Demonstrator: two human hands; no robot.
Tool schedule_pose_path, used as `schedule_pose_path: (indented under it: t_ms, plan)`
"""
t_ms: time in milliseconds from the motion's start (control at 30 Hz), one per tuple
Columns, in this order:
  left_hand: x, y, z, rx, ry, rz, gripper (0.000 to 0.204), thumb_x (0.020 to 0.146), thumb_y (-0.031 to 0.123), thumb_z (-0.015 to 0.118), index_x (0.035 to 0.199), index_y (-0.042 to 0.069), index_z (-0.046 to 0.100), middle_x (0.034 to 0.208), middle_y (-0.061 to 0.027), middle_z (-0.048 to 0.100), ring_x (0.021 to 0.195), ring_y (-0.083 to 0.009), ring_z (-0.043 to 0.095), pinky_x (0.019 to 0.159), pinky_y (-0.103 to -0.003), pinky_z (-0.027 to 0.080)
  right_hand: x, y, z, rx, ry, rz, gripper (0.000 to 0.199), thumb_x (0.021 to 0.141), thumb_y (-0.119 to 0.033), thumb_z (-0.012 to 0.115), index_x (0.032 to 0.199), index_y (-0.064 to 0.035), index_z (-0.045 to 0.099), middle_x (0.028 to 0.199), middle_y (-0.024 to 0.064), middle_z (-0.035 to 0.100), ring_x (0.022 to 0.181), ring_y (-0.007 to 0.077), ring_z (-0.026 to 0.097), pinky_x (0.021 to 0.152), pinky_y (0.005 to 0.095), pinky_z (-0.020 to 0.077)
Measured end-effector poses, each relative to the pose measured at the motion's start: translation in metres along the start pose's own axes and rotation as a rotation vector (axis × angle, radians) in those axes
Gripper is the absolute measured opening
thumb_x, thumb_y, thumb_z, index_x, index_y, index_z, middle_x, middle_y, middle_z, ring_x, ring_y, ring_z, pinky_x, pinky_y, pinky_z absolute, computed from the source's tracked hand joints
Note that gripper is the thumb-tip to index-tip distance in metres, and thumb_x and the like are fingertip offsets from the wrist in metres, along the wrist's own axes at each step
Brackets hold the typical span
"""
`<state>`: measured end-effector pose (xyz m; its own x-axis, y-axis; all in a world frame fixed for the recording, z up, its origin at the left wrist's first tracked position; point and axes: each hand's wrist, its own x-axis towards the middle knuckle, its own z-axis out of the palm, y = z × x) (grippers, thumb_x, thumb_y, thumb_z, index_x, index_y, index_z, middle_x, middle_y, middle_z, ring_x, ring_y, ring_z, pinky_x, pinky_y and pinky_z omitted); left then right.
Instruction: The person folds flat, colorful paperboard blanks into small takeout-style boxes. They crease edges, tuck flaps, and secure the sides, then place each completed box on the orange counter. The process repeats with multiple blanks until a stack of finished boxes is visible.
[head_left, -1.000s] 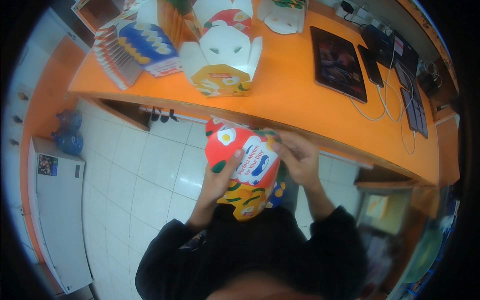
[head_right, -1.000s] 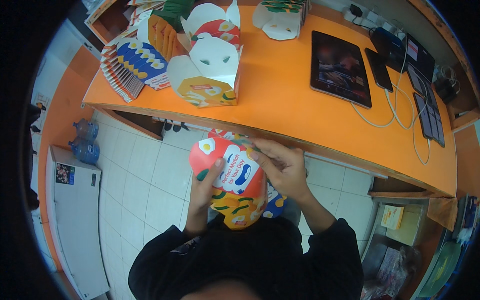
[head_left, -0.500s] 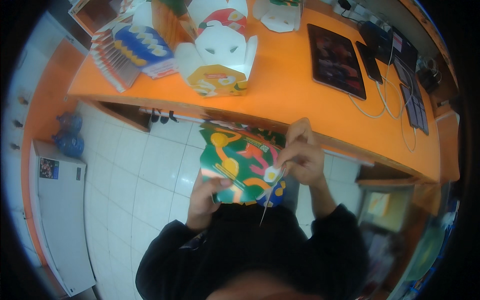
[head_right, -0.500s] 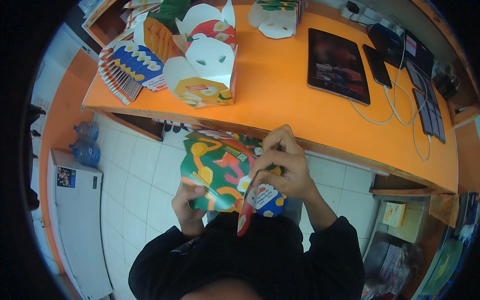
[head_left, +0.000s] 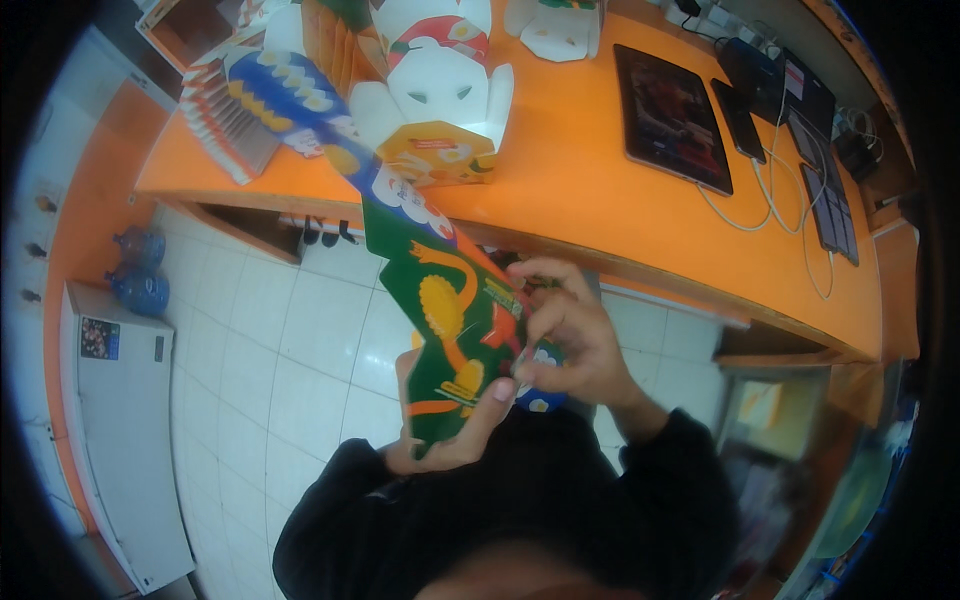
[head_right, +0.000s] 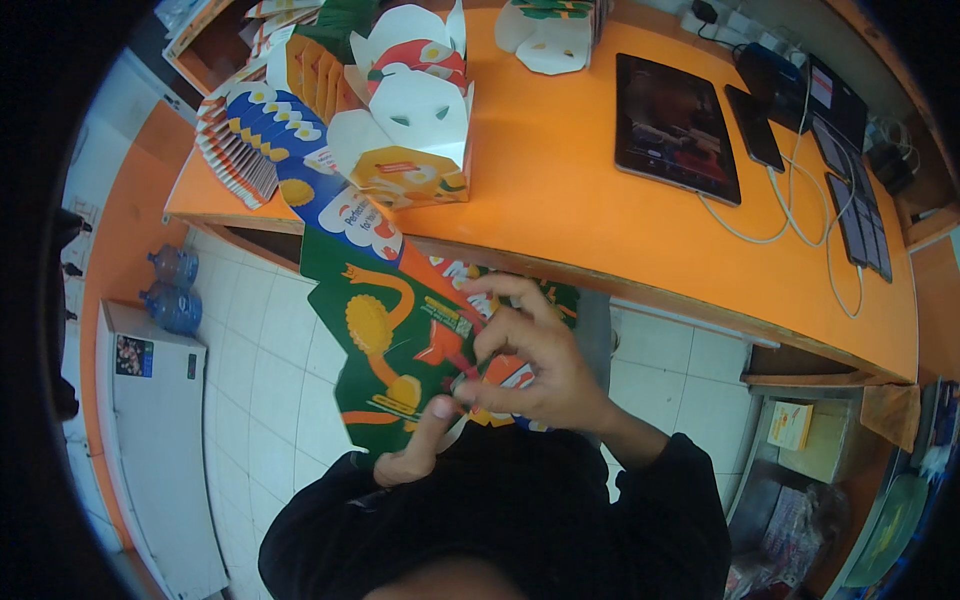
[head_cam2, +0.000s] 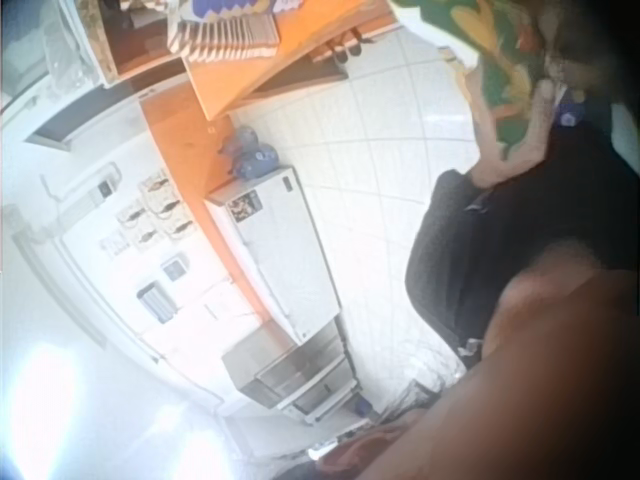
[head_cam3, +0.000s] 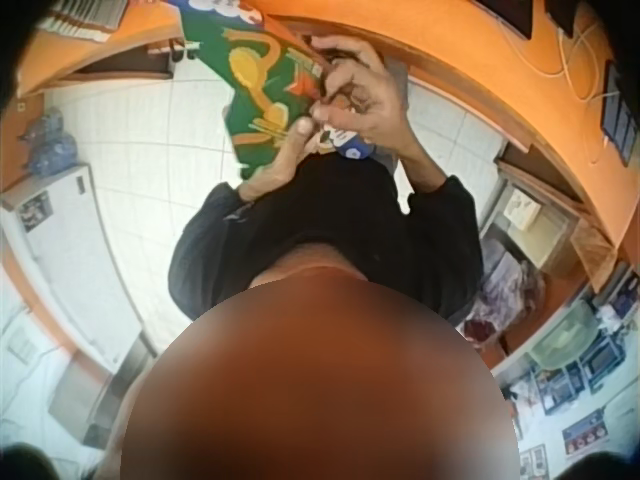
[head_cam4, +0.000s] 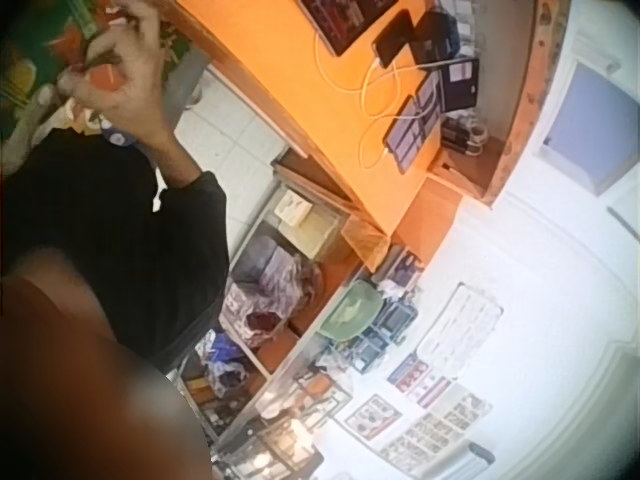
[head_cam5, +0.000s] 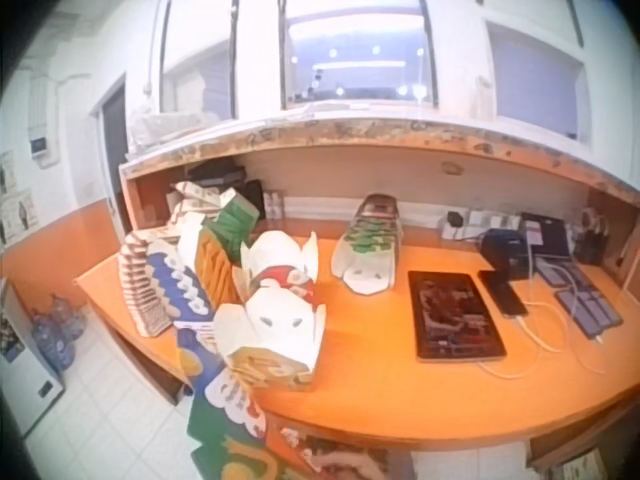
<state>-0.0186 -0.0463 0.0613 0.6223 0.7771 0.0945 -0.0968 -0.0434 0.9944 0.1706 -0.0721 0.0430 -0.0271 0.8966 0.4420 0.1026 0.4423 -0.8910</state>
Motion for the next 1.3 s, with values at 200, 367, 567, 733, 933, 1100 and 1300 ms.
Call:
schedule_pose_path:
  t_ms: [200, 367, 567, 733, 933, 1100, 1300]
  plan:
    - [0.0, 0.009, 0.002, 0.298, 0.05, 0.207, 0.029, 0.08, 0.002, 0.066, 0.108, -0.003, 0.062, 0.103, -0.0172, 0.064, 0.092, -0.0257, 0.064, 0.08, -0.029, 0.049, -0.002, -0.003, 0.003, 0.1, 0.003, -0.059, 0.021, 0.075, -0.006, 0.076, 0.078, -0.0065, 0.055, 0.139, 0.0169, 0.031, 0.118, 0.0249, 0.048, 0.099, 0.0363, 0.04]
    - [-0.001, -0.004, 0.004, 0.347, 0.004, 0.469, 0.025, 0.076, -0.004, 0.07, 0.099, -0.002, 0.059, 0.101, -0.0196, 0.062, 0.102, -0.0336, 0.062, 0.086, -0.035, 0.049, -0.006, -0.006, -0.001, 0.183, 0.042, -0.141, 0.022, 0.075, 0.002, 0.072, 0.076, -0.0061, 0.052, 0.146, 0.0198, 0.025, 0.132, 0.0304, 0.036, 0.102, 0.0379, 0.0345]
    - [-0.004, -0.02, 0.008, 0.283, 0.097, 0.408, 0.027, 0.077, -0.001, 0.071, 0.097, 0.0, 0.054, 0.099, -0.0221, 0.06, 0.097, -0.0333, 0.063, 0.085, -0.039, 0.051, -0.006, -0.004, 0.006, 0.321, 0.101, -0.053, 0.024, 0.074, 0.008, 0.071, 0.078, -0.0043, 0.05, 0.137, 0.0197, 0.04, 0.119, 0.023, 0.048, 0.095, 0.0345, 0.039]
    - [-0.015, -0.031, -0.001, 0.281, 0.124, 0.372, 0.029, 0.073, -0.001, 0.074, 0.096, 0.002, 0.057, 0.092, -0.0185, 0.062, 0.08, -0.0251, 0.064, 0.073, -0.031, 0.051, -0.004, -0.003, 0.003, 0.24, 0.038, -0.09, 0.037, 0.072, 0.009, 0.073, 0.09, -0.005, 0.044, 0.12, 0.0147, 0.049, 0.108, 0.0176, 0.054, 0.088, 0.0317, 0.0469]
    - [-0.018, -0.036, -0.01, 0.266, 0.002, 0.192, 0.038, 0.078, 0.014, 0.068, 0.114, 0.002, 0.058, 0.109, -0.0132, 0.06, 0.097, -0.024, 0.058, 0.082, -0.034, 0.045, -0.007, -0.008, 0.006, 0.448, 0.139, 0.018, 0.067, 0.069, 0.009, 0.076, 0.111, -0.0104, 0.027, 0.106, 0.0095, 0.052, 0.097, 0.0172, 0.061, 0.077, 0.0297, 0.0555]
    - [-0.009, -0.01, -0.008, 0.043, -0.134, 0.049, 0.038, 0.082, 0.007, 0.066, 0.118, 0.002, 0.057, 0.116, -0.0149, 0.058, 0.103, -0.0271, 0.057, 0.088, -0.032, 0.045, -0.007, -0.01, 0.002, 0.431, 0.126, 0.05, 0.085, 0.061, -0.005, 0.087, 0.116, -0.012, 0.024, 0.104, 0.0089, 0.052, 0.094, 0.0171, 0.062, 0.074, 0.0286, 0.0535]
    - [-0.014, -0.006, -0.021, -0.056, -0.506, -0.16, 0.053, 0.092, 0.023, 0.052, 0.137, -0.001, 0.038, 0.134, -0.0153, 0.047, 0.124, -0.0246, 0.046, 0.104, -0.037, 0.037, -0.009, -0.012, -0.003, 0.177, 0.03, -0.101, 0.108, 0.046, -0.025, 0.095, 0.125, -0.0128, 0.023, 0.114, 0.0082, 0.043, 0.098, 0.0161, 0.055, 0.074, 0.0302, 0.048]
